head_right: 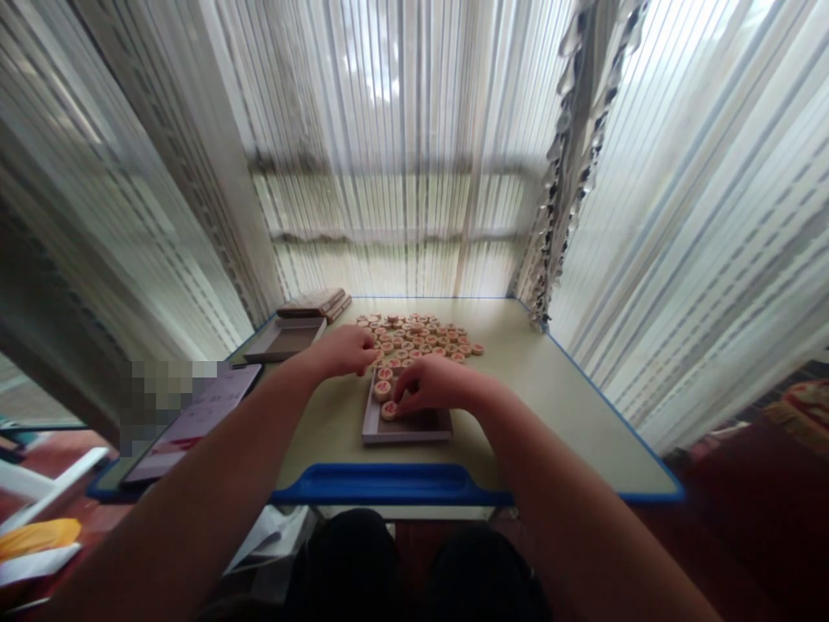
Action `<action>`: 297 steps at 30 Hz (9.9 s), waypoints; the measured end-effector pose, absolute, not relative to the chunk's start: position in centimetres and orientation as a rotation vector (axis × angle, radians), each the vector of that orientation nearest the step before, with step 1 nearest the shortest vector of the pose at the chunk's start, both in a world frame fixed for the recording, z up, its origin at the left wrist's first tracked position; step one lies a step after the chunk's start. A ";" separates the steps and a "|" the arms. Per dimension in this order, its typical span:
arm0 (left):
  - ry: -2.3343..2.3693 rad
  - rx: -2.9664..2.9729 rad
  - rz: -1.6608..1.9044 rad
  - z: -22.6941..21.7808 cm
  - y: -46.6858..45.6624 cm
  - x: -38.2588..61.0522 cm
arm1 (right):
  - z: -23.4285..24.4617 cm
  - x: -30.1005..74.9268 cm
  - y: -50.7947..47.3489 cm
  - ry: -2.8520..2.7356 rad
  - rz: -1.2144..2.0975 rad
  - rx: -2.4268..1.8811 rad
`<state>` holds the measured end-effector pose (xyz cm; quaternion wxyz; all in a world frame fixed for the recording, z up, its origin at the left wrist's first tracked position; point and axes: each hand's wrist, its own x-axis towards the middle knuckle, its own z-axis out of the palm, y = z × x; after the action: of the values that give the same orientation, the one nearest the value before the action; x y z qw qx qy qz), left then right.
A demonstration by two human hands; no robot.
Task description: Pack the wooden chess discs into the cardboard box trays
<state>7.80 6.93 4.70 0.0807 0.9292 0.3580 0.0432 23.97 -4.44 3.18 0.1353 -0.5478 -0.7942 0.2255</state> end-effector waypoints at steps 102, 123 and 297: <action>0.803 2.902 0.437 2.8 8.6 8.2 | 0.5 29.2 -0.8 -1.812 -0.214 -1.816; 0.863 2.963 0.364 3.1 8.0 8.4 | 0.2 30.6 -0.8 -1.830 -0.141 -2.001; 1.563 2.429 0.681 0.5 12.6 8.6 | -0.5 29.6 0.9 -1.754 -0.039 -1.883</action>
<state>8.56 12.64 0.50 0.0867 0.8155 0.5247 0.2286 29.63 0.95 -0.52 0.2802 -0.7023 -0.6542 -0.0145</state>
